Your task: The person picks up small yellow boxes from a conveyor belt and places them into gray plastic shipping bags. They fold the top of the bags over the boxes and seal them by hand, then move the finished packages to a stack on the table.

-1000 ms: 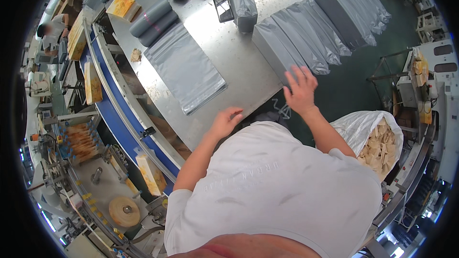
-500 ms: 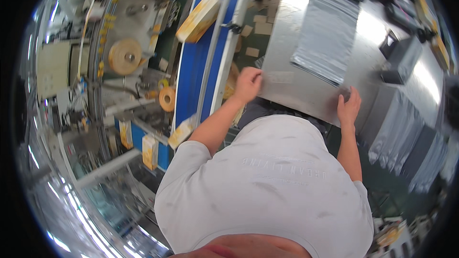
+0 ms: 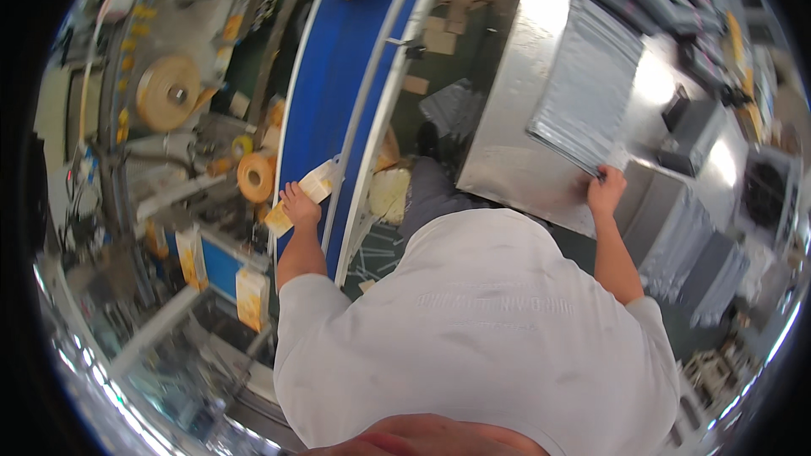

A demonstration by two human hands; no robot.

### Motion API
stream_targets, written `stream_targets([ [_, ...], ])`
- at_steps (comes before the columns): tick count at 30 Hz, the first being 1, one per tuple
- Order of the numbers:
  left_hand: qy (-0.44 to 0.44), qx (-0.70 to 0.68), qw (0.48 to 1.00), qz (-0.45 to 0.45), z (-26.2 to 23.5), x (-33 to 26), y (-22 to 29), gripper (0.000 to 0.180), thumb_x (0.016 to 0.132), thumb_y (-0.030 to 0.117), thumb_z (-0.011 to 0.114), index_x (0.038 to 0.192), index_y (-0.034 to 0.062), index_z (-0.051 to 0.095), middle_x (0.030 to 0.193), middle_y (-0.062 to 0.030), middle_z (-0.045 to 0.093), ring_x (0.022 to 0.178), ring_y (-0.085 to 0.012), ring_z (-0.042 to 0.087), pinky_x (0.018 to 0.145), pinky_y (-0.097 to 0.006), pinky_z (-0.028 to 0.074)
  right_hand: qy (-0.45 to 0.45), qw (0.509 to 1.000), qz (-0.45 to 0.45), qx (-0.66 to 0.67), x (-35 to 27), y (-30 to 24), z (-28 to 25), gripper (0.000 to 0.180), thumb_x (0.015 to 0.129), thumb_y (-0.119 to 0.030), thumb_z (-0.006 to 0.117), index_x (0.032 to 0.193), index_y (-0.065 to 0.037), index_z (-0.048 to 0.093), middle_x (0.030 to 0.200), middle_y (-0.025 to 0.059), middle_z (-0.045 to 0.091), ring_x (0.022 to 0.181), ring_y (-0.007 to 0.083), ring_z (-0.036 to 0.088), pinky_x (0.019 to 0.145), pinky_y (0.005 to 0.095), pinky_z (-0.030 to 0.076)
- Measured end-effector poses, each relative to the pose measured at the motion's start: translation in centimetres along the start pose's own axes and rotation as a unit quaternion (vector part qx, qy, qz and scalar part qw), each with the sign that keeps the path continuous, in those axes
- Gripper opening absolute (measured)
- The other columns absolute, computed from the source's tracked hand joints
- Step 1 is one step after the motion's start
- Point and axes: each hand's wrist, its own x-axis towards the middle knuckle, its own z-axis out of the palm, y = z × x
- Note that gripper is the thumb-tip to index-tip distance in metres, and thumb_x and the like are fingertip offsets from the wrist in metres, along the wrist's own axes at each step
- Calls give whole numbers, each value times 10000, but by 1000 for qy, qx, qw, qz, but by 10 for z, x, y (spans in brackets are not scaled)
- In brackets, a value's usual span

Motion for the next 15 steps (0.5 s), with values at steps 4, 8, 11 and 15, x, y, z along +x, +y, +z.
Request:
stream_targets([
  [4, -3, -10, 996, 85, -47, 61, 44, 565, 747, 135, 832, 1251, 84, 583, 1264, -186, 671, 1201, -406, 629, 1028, -492, 485, -5, 999, 35, 6, 3, -10, -5, 259, 789, -37, 715, 1039, -105, 710, 1085, 120, 675, 1090, 373, 583, 995, 478, 473],
  [8, 140, -148, 978, 43, -178, 101, 128, 740, 704, 240, 895, 1340, 22, 584, 1305, -212, 671, 1203, -423, 647, 1027, -538, 491, -19, 999, 7, 41, -11, -1, -17, 260, 827, -80, 748, 1084, -92, 710, 1074, 121, 672, 1088, 368, 584, 995, 471, 473],
  [11, 202, -356, 892, 191, -267, 84, 187, 875, 697, 237, 924, 1446, 3, 536, 1327, -225, 683, 1201, -403, 679, 1053, -503, 513, 19, 996, 15, 83, -13, -24, -35, 392, 855, -126, 740, 1231, -58, 653, 1222, 170, 650, 1168, 398, 576, 1043, 489, 470],
  [15, -65, -621, 689, 368, -310, -1, 326, 809, 710, 72, 911, 1430, 0, 550, 1302, -141, 697, 1158, -277, 696, 1020, -420, 553, 51, 963, -38, 261, -13, -54, -51, 598, 922, -209, 755, 1446, -20, 537, 1394, 216, 602, 1348, 400, 520, 1127, 461, 449],
])
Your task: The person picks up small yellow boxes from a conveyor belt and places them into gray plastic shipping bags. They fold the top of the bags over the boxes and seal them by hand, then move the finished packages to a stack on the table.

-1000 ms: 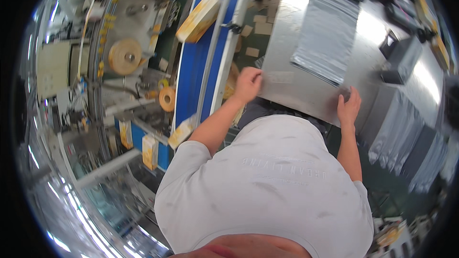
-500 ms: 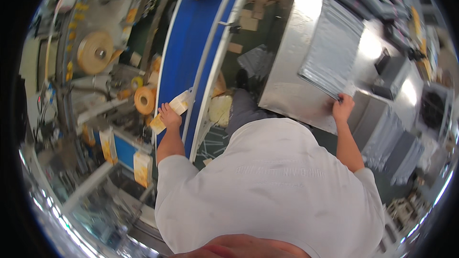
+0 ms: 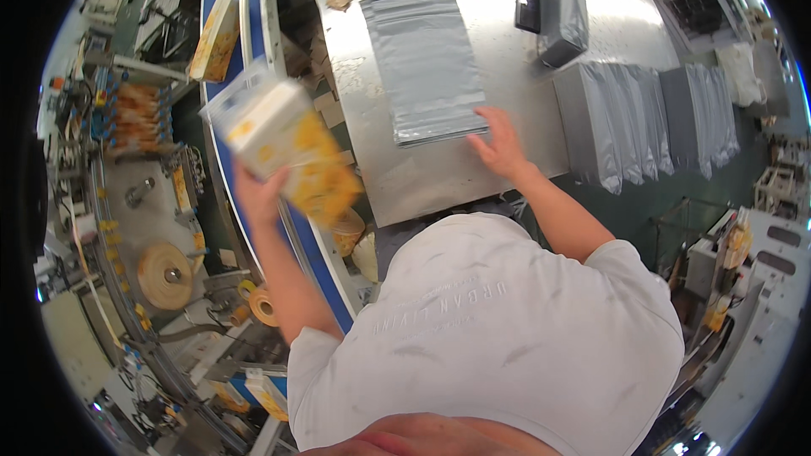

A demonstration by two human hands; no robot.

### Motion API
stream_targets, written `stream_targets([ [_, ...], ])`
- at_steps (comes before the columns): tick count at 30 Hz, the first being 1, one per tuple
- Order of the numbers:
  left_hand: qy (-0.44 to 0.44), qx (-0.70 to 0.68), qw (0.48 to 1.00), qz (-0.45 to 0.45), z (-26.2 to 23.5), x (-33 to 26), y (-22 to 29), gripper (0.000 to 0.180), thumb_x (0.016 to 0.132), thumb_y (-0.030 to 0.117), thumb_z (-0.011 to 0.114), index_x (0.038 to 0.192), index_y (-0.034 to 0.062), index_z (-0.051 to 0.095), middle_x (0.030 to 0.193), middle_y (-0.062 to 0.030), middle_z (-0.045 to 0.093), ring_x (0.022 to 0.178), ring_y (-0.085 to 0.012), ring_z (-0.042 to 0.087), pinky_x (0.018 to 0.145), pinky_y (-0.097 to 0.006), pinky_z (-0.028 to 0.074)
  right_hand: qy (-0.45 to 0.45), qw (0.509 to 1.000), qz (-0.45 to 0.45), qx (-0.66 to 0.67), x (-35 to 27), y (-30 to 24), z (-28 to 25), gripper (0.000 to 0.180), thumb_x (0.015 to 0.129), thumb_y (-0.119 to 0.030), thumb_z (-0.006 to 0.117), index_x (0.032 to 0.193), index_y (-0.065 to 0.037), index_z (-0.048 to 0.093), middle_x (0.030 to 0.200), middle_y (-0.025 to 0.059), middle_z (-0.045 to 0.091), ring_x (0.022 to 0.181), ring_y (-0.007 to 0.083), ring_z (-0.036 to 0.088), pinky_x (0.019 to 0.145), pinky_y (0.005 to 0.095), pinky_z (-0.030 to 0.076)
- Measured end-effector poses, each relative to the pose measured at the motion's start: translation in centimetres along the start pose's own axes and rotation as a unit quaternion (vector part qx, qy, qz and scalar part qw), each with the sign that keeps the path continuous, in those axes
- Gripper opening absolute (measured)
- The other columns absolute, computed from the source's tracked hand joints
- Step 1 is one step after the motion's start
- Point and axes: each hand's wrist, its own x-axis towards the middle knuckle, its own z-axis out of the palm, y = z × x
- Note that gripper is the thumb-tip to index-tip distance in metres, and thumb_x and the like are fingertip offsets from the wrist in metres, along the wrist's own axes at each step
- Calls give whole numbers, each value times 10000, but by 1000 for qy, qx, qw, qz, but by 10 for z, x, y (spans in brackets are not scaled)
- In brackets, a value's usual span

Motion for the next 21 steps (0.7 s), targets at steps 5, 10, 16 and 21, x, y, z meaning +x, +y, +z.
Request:
stream_targets([
  [5, -213, 81, 967, -113, 235, -54, -27, 689, 856, 101, 817, 1466, -5, 517, 1367, -160, 650, 1228, -258, 635, 1068, -410, 501, 4, 993, 27, 118, -2, -50, 10, 752, 974, -276, 736, 1589, -18, 389, 1440, 243, 595, 1363, 435, 524, 1110, 492, 469],
  [10, -158, -56, 982, -90, 285, -22, -81, 859, 925, 121, 786, 1636, 16, 315, 1483, -196, 539, 1330, -306, 563, 1121, -442, 462, -171, 964, 185, 85, -5, -9, -11, 600, 979, -319, 721, 1485, -55, 536, 1332, 186, 680, 1294, 427, 576, 1101, 466, 471],
  [16, -156, -57, 981, -102, 287, 8, -72, 913, 884, 27, 790, 1654, 53, 299, 1154, -73, 631, 1075, -179, 607, 942, -342, 528, -127, 979, -61, -146, 34, 43, -11, 522, 942, -278, 722, 1419, -96, 614, 1536, 65, 557, 1473, 373, 425, 1188, 498, 374],
  [21, -333, 252, 905, 78, 281, 7, -52, 608, 785, 108, 863, 1370, 124, 698, 996, -60, 626, 958, -231, 605, 898, -399, 531, -161, 970, -38, -180, 50, 50, -10, 668, 932, -195, 674, 1568, -131, 478, 1698, -1, 362, 1576, 368, 244, 1240, 564, 264],
])
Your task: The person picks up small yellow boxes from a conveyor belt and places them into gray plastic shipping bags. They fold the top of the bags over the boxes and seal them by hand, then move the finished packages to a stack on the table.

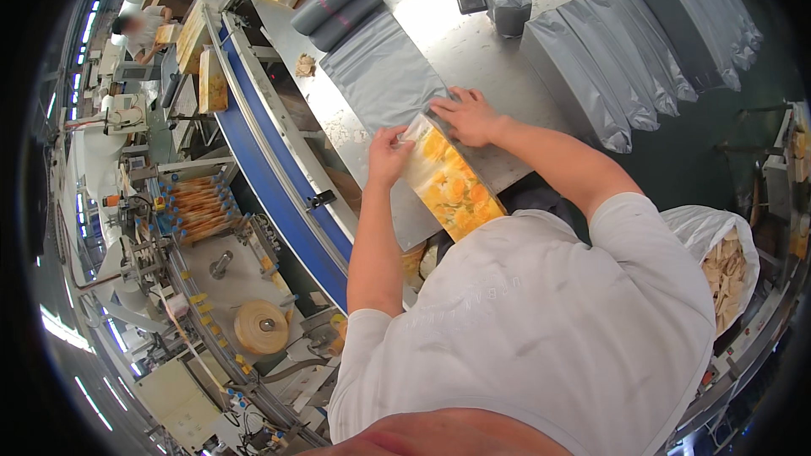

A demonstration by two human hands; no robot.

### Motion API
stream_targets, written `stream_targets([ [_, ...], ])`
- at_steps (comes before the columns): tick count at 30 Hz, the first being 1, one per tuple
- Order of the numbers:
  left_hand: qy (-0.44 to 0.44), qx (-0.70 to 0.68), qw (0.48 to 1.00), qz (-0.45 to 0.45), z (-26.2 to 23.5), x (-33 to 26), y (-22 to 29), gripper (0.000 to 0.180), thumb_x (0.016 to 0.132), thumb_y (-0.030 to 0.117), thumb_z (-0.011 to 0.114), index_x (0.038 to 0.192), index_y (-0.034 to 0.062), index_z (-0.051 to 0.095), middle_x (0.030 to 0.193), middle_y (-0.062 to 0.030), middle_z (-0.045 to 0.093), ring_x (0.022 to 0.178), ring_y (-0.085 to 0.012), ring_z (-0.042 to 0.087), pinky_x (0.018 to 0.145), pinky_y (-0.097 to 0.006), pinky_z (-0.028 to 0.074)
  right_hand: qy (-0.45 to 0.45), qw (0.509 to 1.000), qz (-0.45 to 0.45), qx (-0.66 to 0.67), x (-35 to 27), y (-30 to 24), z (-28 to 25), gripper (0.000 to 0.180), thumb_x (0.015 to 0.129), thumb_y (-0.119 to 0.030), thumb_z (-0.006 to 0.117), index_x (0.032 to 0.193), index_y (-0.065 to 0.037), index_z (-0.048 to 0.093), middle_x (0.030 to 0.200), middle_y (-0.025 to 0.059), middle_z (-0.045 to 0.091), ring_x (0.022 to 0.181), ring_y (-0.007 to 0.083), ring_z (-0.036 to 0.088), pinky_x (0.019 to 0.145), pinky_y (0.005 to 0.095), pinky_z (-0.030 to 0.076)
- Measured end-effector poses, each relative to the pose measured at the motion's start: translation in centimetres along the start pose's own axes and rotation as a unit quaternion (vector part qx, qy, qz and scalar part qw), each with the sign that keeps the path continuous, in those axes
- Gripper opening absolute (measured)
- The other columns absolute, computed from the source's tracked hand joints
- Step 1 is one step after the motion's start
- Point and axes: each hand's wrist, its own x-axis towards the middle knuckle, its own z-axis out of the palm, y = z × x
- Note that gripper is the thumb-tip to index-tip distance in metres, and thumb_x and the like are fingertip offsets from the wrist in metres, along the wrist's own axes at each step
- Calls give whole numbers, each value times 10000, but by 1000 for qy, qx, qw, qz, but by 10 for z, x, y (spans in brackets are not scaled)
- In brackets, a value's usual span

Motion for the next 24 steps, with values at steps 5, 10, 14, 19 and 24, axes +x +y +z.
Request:
stream_targets([
  [5, 22, 149, 988, 25, 2, 6, 64, 624, 773, 351, 891, 1323, 118, 711, 1564, -236, 436, 1410, -417, 428, 1203, -481, 376, 18, 997, 0, 72, -4, -13, -32, 784, 883, -67, 603, 1633, -124, 380, 1722, 4, 317, 1559, 361, 273, 1244, 553, 259],
  [10, 239, 2, 956, -171, 56, -6, 5, 710, 851, 429, 851, 1351, -21, 624, 1622, -300, 369, 1489, -479, 356, 1264, -504, 284, 18, 996, -81, 17, -29, -32, -33, 714, 865, -23, 584, 1566, -102, 472, 1670, 23, 392, 1506, 353, 346, 1219, 536, 303],
  [14, 142, -130, 979, -71, 67, -61, 6, 570, 963, 297, 750, 1373, -54, 564, 1431, -261, 547, 1348, -390, 524, 1141, -478, 406, 152, 974, -45, 160, -36, -1, -18, 551, 868, -31, 617, 1417, -74, 592, 1461, 94, 577, 1345, 375, 493, 1129, 487, 416],
  [19, 217, -114, 967, -63, 67, -67, -5, 414, 1015, 249, 653, 1308, -41, 613, 1262, -238, 653, 1179, -413, 621, 1039, -487, 480, 121, 988, 53, 84, 1, 9, 3, 254, 907, -124, 646, 1145, -60, 703, 1122, 144, 692, 1142, 394, 586, 1009, 470, 494],
  [24, 104, 129, 980, -113, 33, -27, -23, 316, 997, 223, 619, 1135, -43, 718, 1055, -261, 714, 1021, -478, 666, 911, -514, 543, 60, 995, 76, 22, 4, 0, 10, 234, 944, -237, 610, 958, -73, 775, 955, 139, 744, 1058, 385, 659, 975, 490, 527],
])
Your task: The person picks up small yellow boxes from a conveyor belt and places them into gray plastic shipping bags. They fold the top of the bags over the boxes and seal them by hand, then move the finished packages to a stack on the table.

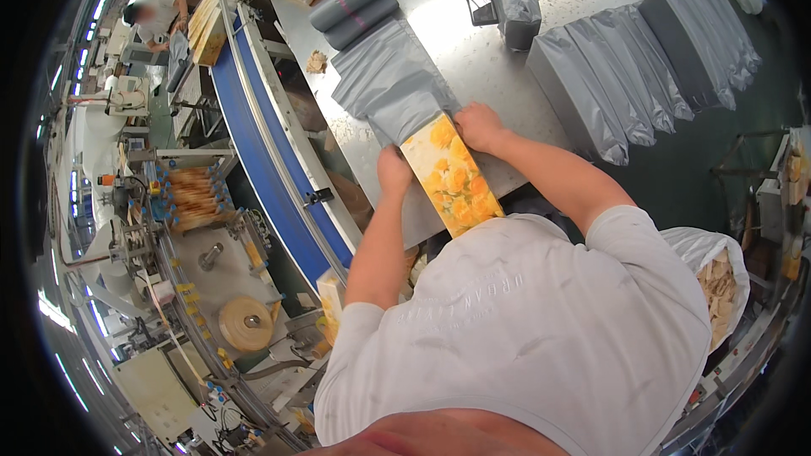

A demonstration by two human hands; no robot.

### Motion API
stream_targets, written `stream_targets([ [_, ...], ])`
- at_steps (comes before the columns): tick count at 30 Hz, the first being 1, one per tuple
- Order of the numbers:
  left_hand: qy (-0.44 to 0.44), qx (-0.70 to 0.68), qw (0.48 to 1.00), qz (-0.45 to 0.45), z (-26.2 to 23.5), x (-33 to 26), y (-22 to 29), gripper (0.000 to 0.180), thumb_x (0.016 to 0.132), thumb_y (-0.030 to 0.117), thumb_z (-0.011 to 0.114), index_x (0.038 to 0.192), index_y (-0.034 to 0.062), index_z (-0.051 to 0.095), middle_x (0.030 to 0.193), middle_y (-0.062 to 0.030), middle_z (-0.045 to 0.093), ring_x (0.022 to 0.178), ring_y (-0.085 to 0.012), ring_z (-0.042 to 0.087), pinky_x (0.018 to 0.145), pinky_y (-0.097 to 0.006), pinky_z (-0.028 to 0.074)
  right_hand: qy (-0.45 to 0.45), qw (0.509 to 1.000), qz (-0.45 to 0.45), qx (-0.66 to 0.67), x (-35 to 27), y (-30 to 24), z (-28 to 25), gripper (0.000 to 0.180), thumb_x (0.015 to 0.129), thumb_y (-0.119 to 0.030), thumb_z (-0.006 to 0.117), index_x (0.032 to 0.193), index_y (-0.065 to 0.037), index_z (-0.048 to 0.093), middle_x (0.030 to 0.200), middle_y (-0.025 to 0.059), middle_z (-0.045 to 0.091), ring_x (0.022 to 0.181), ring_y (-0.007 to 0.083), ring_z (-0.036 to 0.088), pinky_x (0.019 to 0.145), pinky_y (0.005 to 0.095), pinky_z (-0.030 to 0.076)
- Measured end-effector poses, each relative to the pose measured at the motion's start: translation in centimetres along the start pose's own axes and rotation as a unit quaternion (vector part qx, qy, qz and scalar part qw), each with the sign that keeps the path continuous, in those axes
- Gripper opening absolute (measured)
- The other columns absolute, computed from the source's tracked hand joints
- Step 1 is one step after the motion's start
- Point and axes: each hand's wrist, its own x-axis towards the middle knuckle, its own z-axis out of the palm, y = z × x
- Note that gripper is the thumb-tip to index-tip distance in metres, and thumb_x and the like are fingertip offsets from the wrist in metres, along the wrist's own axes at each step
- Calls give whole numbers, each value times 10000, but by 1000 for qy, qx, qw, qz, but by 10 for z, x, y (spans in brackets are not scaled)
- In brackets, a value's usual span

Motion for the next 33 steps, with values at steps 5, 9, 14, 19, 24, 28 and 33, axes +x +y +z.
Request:
stream_targets([
  [5, -255, 46, 964, 55, 3, -38, 6, 261, 859, 217, 708, 971, -8, 777, 1008, -275, 747, 973, -468, 712, 857, -526, 572, -224, 974, 13, -4, -86, 7, -12, 281, 932, -281, 636, 940, -39, 778, 943, 218, 759, 917, 444, 714, 844, 546, 570],
  [9, -422, -36, 893, 155, 22, -122, -25, 253, 851, 224, 711, 949, 2, 785, 930, -243, 758, 889, -393, 736, 797, -484, 579, -409, 904, -105, 68, -144, 14, -31, 249, 860, -283, 677, 861, -66, 799, 918, 207, 761, 868, 423, 716, 796, 522, 570],
  [14, -176, -195, 961, -84, 7, -105, -11, 231, 890, 215, 731, 945, -9, 730, 789, -173, 719, 725, -280, 681, 707, -419, 537, -157, 952, 177, 193, -115, 23, -27, 190, 809, -247, 708, 825, -79, 795, 827, 179, 745, 810, 410, 709, 751, 509, 565],
  [19, -153, -174, 972, -38, 9, -118, -21, 182, 921, 170, 743, 984, -1, 736, 792, -105, 724, 709, -206, 664, 694, -372, 521, -364, 925, -94, -47, -84, -41, -76, 194, 882, -253, 695, 871, -72, 765, 863, 159, 747, 878, 394, 718, 790, 520, 574],
  [24, -37, -376, 916, -134, 32, -140, -14, 129, 944, 79, 720, 1037, -2, 760, 858, -150, 733, 726, -253, 672, 719, -364, 531, -153, 960, -153, 180, -76, -76, -6, 178, 948, -231, 658, 1001, -89, 751, 1027, 126, 742, 1000, 365, 703, 861, 486, 564],
  [28, 6, -257, 966, -24, 25, -135, -4, 113, 912, 53, 714, 1000, -6, 753, 911, -176, 687, 809, -340, 669, 750, -403, 531, -105, 971, -160, 141, -61, -96, 21, 100, 919, -169, 720, 980, -90, 731, 1012, 111, 740, 935, 341, 718, 792, 485, 570],
  [33, -17, -261, 965, 2, 19, -130, -9, 126, 935, 85, 739, 998, -23, 745, 910, -119, 710, 773, -230, 669, 740, -352, 536, -91, 970, -107, 201, -70, -78, 35, 105, 907, -180, 699, 960, -89, 699, 909, 138, 715, 860, 363, 709, 772, 491, 564],
])
